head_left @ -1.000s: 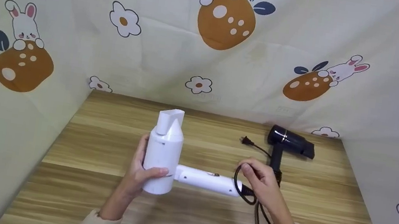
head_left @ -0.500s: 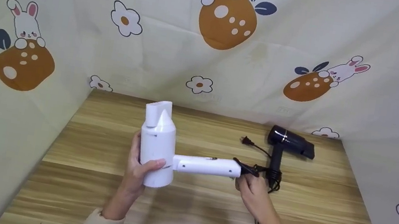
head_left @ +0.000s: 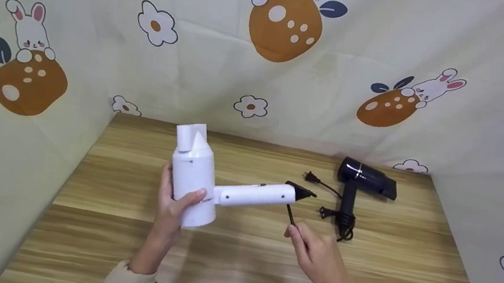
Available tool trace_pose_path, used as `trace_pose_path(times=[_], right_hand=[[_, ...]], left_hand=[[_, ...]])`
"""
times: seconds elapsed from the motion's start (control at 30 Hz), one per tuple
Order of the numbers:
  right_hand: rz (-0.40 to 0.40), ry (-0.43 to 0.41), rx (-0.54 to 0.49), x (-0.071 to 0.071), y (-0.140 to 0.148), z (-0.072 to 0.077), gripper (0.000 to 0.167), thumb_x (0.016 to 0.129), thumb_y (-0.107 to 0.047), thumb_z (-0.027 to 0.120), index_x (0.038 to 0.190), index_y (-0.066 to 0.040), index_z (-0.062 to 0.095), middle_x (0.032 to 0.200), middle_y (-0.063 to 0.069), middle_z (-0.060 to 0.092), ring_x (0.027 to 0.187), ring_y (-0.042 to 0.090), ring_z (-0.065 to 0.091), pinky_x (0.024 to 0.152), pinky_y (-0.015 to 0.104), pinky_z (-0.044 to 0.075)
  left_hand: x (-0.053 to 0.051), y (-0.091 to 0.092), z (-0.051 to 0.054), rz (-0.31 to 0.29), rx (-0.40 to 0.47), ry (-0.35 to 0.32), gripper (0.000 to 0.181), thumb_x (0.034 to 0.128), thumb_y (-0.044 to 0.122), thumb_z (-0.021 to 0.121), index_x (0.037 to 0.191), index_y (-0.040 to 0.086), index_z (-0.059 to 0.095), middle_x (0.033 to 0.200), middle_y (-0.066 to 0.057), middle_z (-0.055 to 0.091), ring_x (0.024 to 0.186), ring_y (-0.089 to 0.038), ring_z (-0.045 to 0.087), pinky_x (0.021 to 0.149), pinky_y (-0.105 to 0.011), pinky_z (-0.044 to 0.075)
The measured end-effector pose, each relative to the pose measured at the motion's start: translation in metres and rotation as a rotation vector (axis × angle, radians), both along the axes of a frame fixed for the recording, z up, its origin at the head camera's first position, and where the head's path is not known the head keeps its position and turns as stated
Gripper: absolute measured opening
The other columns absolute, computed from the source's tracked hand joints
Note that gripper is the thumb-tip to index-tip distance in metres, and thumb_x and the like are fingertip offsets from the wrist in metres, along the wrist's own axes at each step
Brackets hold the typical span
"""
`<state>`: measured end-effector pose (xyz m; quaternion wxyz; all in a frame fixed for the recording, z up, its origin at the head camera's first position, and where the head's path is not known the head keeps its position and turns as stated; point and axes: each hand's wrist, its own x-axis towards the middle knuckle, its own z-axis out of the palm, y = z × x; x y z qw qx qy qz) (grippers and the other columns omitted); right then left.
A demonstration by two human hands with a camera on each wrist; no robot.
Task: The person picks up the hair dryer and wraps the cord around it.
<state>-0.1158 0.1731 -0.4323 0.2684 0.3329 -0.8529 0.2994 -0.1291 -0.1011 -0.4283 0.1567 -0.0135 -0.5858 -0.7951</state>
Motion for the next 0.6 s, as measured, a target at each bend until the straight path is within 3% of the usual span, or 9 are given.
trace_pose_path(times=[0.2, 0.37, 0.47, 0.6], right_hand=[[0.134, 0.127, 0.027, -0.001, 0.003, 0.005, 0.024, 0.094, -0.016, 0.051, 0.071, -0.014, 0.054, 0.056, -0.011, 0.044, 0.051, -0.006, 0.031, 0.047, 0.004, 0.023], [0.193, 0.222, 0.03, -0.003, 0.004, 0.008, 0.033, 0.095, -0.02, 0.048, 0.062, -0.016, 0.045, 0.054, -0.012, 0.036, 0.051, -0.005, 0.026, 0.048, 0.004, 0.017], [0.211, 0.239, 0.03, -0.004, 0.005, 0.012, 0.034, 0.095, -0.021, 0.048, 0.062, -0.016, 0.045, 0.053, -0.012, 0.036, 0.05, -0.006, 0.025, 0.048, 0.004, 0.016], [0.231, 0.226, 0.02, -0.007, 0.012, 0.02, 0.025, 0.092, -0.019, 0.053, 0.068, -0.015, 0.054, 0.055, -0.011, 0.041, 0.05, -0.005, 0.03, 0.049, 0.005, 0.022]], left_hand=[[0.001, -0.002, 0.0, -0.012, -0.082, -0.007, 0.067, 0.0718, -0.003, 0.064, 0.13, 0.007, 0.032, 0.111, -0.005, 0.053, 0.098, -0.02, 0.055, 0.082, -0.037, 0.05], [0.001, -0.002, -0.004, 0.003, -0.158, -0.035, 0.072, 0.0724, -0.002, 0.067, 0.134, 0.006, 0.031, 0.112, -0.004, 0.052, 0.099, -0.019, 0.055, 0.083, -0.037, 0.049], [0.001, -0.003, -0.005, -0.007, -0.21, -0.023, 0.075, 0.0715, -0.001, 0.069, 0.135, 0.005, 0.03, 0.113, -0.006, 0.052, 0.099, -0.018, 0.055, 0.084, -0.037, 0.048], [0.001, -0.005, -0.005, -0.068, -0.281, 0.0, 0.078, 0.0718, 0.001, 0.071, 0.137, 0.004, 0.028, 0.115, -0.013, 0.052, 0.098, -0.019, 0.056, 0.084, -0.038, 0.048]])
